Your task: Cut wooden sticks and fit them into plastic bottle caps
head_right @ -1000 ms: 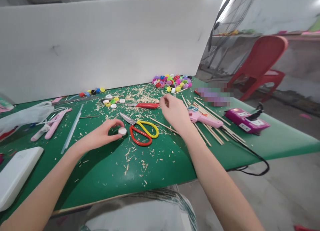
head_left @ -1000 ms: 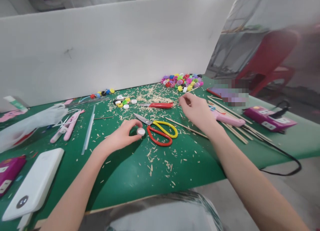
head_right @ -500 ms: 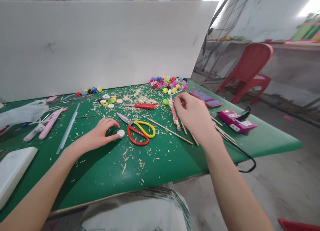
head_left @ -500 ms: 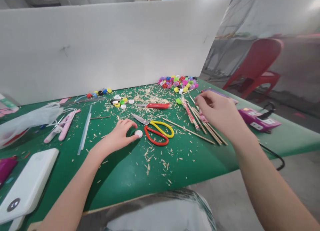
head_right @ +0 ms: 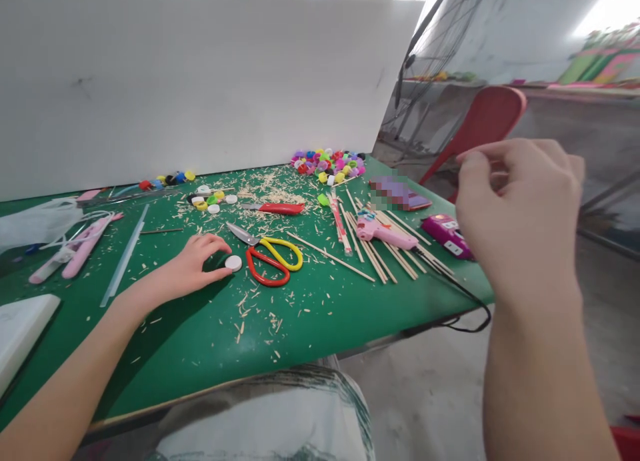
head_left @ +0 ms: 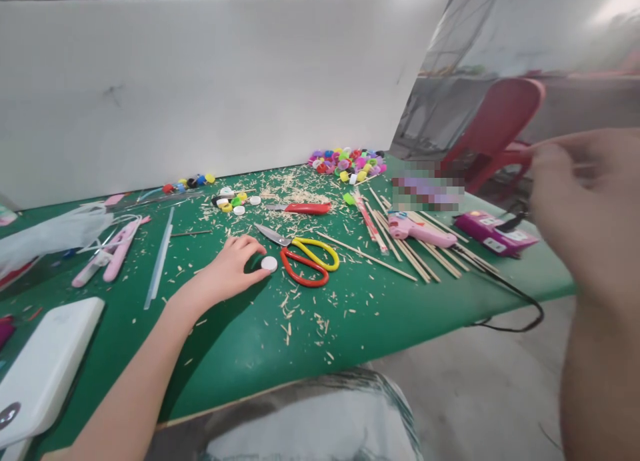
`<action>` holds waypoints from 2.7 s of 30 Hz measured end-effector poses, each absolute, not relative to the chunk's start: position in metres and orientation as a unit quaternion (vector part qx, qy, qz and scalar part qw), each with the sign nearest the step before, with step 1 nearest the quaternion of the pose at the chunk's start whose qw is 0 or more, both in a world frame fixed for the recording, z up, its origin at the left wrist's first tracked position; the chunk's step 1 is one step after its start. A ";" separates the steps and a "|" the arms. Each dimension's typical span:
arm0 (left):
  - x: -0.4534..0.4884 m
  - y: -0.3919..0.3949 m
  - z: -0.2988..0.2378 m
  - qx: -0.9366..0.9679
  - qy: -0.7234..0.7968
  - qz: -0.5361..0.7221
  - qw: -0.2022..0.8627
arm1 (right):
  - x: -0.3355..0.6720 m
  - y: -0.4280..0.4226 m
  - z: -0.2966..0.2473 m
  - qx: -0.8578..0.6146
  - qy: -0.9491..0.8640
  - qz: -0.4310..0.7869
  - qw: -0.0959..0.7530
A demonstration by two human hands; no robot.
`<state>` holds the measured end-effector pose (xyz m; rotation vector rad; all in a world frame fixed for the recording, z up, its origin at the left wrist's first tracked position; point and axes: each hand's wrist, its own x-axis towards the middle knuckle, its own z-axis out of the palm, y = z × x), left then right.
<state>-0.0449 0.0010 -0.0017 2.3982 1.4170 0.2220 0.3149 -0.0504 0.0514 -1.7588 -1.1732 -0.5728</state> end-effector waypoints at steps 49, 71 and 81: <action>-0.125 0.033 -0.013 0.714 0.691 0.033 -0.107 | 0.234 -0.022 -0.014 -0.557 -0.723 0.005 0.407; -0.008 -0.009 0.007 0.522 0.456 0.474 0.543 | 0.154 -0.013 -0.014 -0.356 -0.863 -0.186 0.307; -0.013 -0.006 -0.001 0.613 0.455 0.469 0.443 | 0.133 0.015 -0.014 -0.330 -0.880 -0.067 0.334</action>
